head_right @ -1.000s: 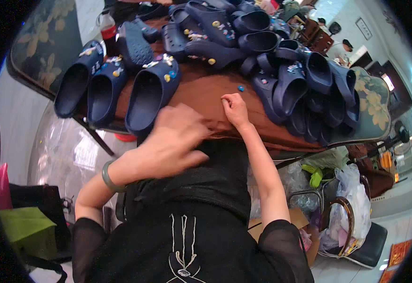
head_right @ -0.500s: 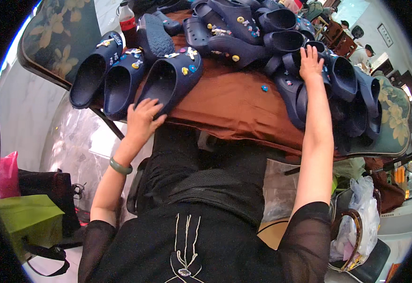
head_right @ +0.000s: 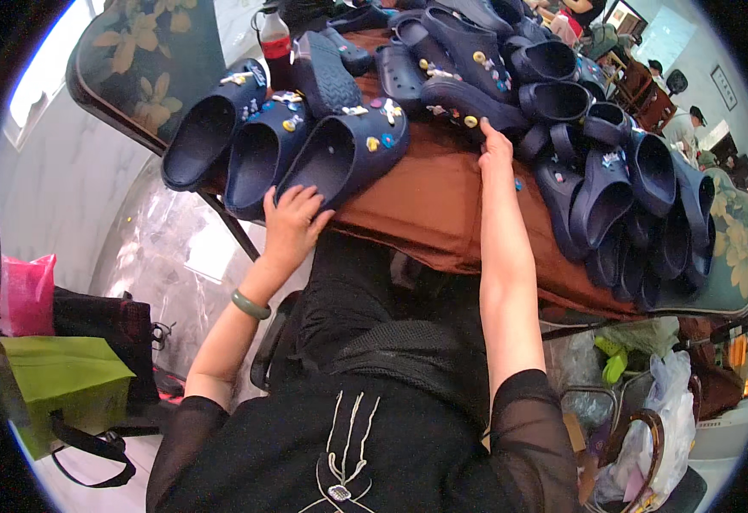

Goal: Manually applying decorative charms and accessories to clogs.

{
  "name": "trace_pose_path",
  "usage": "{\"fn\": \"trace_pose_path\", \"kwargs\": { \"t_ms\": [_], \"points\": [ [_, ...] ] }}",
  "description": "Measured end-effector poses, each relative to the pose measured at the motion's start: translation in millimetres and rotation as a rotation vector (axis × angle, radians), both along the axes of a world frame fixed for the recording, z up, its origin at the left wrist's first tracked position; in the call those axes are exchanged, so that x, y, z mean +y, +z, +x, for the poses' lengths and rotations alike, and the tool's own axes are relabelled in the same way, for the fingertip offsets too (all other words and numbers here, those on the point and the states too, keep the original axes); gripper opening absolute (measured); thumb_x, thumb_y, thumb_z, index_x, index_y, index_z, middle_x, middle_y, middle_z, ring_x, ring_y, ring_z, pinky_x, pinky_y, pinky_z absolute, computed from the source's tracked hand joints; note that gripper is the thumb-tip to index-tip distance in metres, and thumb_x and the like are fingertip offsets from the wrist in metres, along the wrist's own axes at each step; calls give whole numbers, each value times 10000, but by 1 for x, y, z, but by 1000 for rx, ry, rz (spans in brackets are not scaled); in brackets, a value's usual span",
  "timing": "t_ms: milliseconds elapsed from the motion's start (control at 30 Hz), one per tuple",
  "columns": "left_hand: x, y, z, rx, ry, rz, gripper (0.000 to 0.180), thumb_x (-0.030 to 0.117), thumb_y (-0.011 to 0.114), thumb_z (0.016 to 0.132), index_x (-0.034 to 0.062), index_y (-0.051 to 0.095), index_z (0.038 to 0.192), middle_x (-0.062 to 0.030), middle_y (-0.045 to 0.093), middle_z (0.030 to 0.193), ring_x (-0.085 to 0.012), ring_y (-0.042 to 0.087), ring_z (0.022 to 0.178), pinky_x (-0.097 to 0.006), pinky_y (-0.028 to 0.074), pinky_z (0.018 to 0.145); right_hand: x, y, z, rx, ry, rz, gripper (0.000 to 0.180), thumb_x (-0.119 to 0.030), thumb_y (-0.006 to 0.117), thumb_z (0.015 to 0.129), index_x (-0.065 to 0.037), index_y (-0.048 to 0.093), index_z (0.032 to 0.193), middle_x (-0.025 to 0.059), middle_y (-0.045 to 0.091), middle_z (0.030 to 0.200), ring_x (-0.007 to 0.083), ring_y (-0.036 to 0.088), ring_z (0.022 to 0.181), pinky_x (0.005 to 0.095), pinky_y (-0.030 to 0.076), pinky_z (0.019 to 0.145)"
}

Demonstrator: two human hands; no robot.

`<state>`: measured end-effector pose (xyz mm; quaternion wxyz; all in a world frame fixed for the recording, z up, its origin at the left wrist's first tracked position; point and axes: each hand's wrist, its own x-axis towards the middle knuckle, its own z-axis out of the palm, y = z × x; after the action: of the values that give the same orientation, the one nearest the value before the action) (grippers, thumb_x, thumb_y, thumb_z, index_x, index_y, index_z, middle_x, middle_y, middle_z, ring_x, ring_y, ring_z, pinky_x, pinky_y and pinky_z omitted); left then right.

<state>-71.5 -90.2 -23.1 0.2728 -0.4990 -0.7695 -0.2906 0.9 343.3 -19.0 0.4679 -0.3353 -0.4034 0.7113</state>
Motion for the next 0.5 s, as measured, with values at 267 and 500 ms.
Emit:
{"fn": "trace_pose_path", "kwargs": {
  "t_ms": [267,500],
  "points": [
    [-5,7,8,7,99,-17,304,233,674,771,57,622,1013,-91,606,1099,-302,479,1118,-548,243,1004,-83,101,-2,307,413,-26,372,-149,538,909,26,469,1230,141,529,1244,268,509,1146,425,362,1035],
    [58,54,68,-286,-176,240,941,264,745,722,-44,172,1401,-234,443,1296,-359,397,1232,-436,251,1049,-236,137,68,629,532,-308,385,-170,346,982,23,389,1313,163,422,1370,285,395,1276,452,263,1103]
  ]
}}
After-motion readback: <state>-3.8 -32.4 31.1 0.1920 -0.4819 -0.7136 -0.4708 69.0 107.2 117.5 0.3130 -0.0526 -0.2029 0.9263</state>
